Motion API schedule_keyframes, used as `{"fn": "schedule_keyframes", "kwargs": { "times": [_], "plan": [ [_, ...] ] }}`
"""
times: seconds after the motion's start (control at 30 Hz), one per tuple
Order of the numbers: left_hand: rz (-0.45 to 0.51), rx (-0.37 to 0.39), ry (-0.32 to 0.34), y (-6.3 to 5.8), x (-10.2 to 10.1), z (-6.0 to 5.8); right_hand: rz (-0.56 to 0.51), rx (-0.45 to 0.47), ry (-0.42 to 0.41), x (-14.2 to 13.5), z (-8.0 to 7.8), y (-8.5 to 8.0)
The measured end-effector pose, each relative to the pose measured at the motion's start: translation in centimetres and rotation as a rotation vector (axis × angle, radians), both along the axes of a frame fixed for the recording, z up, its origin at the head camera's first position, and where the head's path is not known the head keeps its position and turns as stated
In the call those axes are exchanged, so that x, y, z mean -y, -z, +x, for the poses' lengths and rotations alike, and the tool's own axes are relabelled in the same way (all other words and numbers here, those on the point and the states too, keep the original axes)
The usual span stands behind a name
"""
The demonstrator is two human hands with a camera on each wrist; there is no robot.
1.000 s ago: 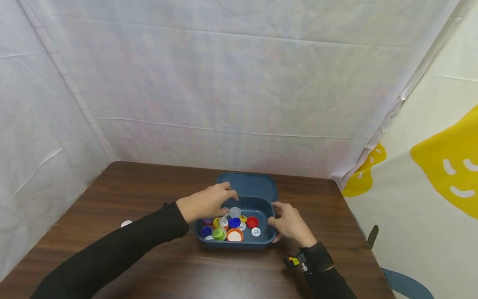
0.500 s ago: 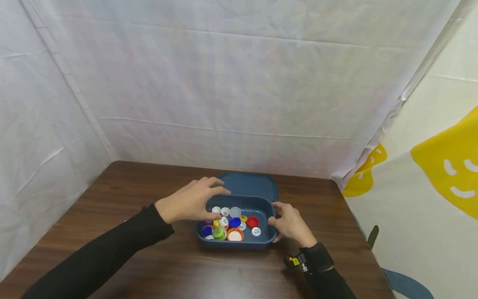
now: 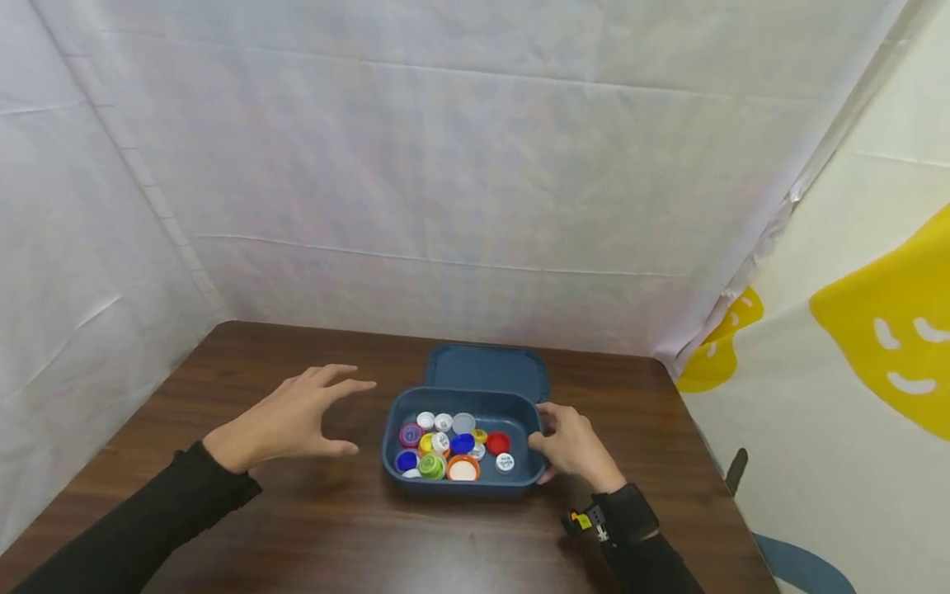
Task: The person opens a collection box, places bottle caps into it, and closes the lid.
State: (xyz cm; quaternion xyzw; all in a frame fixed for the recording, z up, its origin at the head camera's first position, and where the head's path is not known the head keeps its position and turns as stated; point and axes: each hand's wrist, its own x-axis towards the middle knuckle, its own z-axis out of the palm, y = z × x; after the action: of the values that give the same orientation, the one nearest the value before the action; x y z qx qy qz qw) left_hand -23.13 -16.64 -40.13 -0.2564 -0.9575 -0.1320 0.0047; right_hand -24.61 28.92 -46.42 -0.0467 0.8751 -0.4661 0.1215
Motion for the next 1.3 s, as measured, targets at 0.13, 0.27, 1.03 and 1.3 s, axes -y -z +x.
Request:
{"fn": "schedule_keyframes", "kwargs": {
  "times": [0.13,0.27,1.03,1.3],
  "plan": [
    [-0.008,-0.007,-0.041,0.2,2.6,0.9,-0.003,-0.012,0.006,0.1,-0.1,-0.1],
    [-0.029,0.014,-0.075,0.7,5.0,1.8,-0.008,-0.012,0.011,0.1,0.0,0.1],
    [0.033,0.079,-0.049,3.9,11.5,2.8,0.004,-0.019,0.011,0.2,0.2,-0.2],
    [0.03,0.047,-0.039,4.2,11.5,2.3,0.008,-0.015,0.009,0.2,0.2,-0.1]
  ]
}}
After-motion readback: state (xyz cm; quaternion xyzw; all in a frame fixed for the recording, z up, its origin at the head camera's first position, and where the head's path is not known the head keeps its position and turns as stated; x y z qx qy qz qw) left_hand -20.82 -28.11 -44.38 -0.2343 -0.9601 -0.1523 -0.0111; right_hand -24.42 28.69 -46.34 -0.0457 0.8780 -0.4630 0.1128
